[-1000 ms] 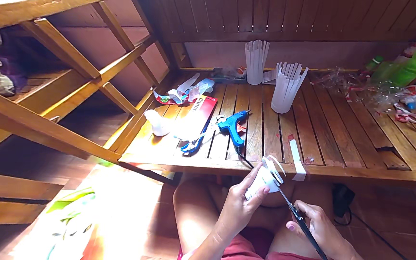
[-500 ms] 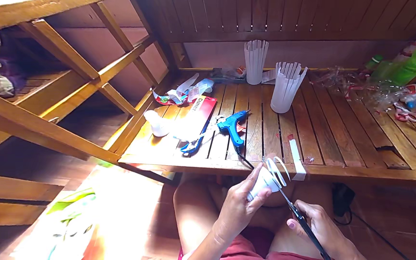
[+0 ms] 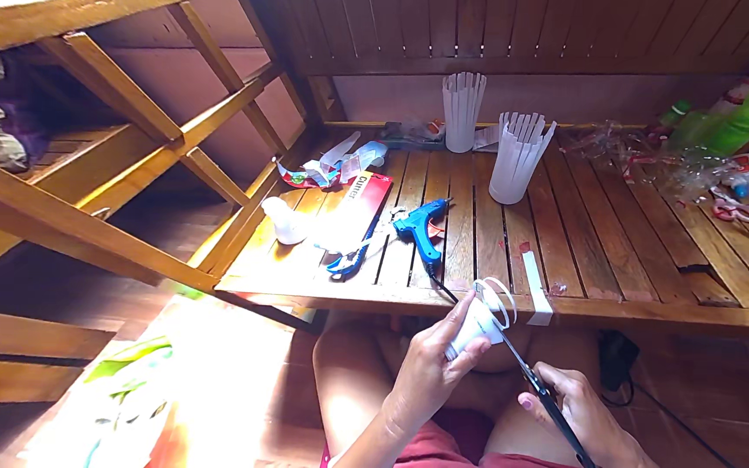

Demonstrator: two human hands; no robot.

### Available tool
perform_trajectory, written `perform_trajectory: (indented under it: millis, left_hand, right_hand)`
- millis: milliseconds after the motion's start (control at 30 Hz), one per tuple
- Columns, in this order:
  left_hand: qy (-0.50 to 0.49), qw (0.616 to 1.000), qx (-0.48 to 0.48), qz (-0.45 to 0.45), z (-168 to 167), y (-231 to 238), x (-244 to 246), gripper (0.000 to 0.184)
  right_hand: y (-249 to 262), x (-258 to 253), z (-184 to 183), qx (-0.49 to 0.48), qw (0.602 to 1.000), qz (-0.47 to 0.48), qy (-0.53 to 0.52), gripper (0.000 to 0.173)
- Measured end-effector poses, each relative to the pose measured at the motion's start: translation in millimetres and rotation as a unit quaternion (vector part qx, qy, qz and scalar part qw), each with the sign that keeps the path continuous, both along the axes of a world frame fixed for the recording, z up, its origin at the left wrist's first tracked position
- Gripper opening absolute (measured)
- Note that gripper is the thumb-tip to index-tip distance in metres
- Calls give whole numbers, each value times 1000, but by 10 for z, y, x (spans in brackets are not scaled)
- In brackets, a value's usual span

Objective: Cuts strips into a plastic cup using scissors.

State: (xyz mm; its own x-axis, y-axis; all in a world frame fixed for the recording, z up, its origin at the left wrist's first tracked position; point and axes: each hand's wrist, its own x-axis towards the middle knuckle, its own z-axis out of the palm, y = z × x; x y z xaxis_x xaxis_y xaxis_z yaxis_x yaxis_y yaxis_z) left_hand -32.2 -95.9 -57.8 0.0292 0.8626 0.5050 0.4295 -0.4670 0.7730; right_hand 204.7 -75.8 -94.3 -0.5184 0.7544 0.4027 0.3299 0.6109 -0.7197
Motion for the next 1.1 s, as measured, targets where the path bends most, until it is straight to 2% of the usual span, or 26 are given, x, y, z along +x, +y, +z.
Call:
perform_trajectory:
  millis: [133,200,400,567,1100]
  left_hand:
    - [-140,988,-53,-31,27,-30,64,63]
    - [-165,984,-61,-16,46,-47,108,55]
    - [-52,999,-4,-8,0,-23,74,53]
    - [-5,1000,18,5,-40,-8,56,55]
    - [4,1000,27,10,-58,-2,39,55]
  right_hand:
    - [11,5,-20,-5,1000,4,14,52]
    - [9,0,-28,-5,1000,2,11,55]
    - [9,32,22,-36,999,16,-30,66]
    - [-4,22,66,-39,998,7,-41,65]
    - [-27,12,36,-13,1000,-9,-25,55]
